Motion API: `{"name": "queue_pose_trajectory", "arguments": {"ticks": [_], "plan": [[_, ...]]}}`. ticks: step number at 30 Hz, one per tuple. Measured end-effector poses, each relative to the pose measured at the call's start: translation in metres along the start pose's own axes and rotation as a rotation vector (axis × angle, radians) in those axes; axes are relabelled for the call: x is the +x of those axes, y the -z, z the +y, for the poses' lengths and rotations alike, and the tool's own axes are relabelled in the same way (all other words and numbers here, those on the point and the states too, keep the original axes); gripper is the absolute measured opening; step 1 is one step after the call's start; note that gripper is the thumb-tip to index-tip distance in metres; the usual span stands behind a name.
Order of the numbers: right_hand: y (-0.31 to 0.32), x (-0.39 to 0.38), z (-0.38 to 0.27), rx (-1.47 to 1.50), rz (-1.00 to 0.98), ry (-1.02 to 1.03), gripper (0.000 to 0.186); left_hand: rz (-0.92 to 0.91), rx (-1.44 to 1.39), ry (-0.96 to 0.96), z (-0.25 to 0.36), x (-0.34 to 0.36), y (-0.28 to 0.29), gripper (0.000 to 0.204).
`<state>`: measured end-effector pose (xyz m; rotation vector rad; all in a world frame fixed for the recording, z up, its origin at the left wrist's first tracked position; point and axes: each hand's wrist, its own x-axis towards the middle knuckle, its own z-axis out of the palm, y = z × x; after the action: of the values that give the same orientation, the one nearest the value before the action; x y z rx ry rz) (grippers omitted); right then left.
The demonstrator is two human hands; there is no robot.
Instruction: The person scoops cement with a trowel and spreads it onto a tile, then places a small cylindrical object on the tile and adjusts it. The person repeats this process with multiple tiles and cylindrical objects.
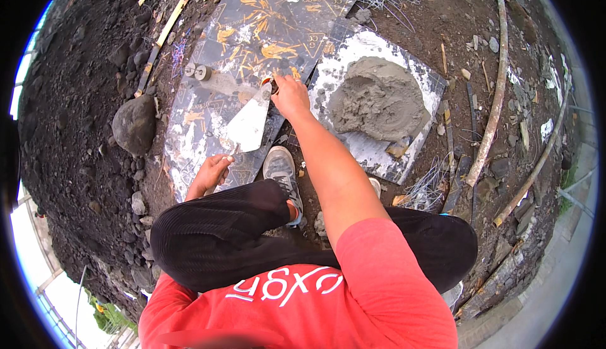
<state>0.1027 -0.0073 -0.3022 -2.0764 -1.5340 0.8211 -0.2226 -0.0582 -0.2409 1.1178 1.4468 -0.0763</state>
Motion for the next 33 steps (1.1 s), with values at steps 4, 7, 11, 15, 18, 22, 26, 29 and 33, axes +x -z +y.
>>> {"name": "queue_pose_trajectory", "arguments": {"ticks": [4, 7, 11, 15, 18, 22, 26, 29, 33], "plan": [[0.001, 0.000, 0.000, -0.001, -0.029, 0.002, 0.059, 0.089, 0.215, 0.019, 0.027, -0.026, 0.040, 0.036], [0.000, 0.002, 0.001, -0.013, -0.024, -0.008, 0.059, 0.109, 0.250, -0.011, 0.043, -0.031, 0.051, 0.041], [-0.006, 0.003, 0.005, 0.008, 0.028, 0.024, 0.058, 0.124, 0.356, -0.146, 0.057, -0.013, 0.045, 0.041], [-0.012, 0.005, 0.008, 0.041, 0.056, 0.025, 0.059, 0.094, 0.358, -0.069, 0.058, -0.008, 0.050, 0.040], [-0.012, 0.000, 0.006, -0.007, 0.055, 0.004, 0.056, 0.112, 0.311, -0.064, 0.051, -0.023, 0.057, 0.039], [-0.004, -0.031, 0.001, 0.046, 0.100, -0.038, 0.075, 0.121, 0.204, -0.154, 0.048, -0.028, 0.048, 0.038], [-0.003, -0.106, 0.022, 0.213, 0.165, -0.157, 0.046, 0.157, 0.324, -0.301, 0.062, -0.018, 0.015, 0.039], [-0.001, -0.161, 0.048, 0.152, 0.251, -0.336, 0.029, 0.131, 0.579, -0.376, 0.085, -0.014, -0.005, 0.039], [0.016, -0.205, 0.075, 0.017, -0.010, -0.341, 0.026, 0.100, 0.870, -0.406, 0.111, -0.013, -0.028, 0.044]]}}
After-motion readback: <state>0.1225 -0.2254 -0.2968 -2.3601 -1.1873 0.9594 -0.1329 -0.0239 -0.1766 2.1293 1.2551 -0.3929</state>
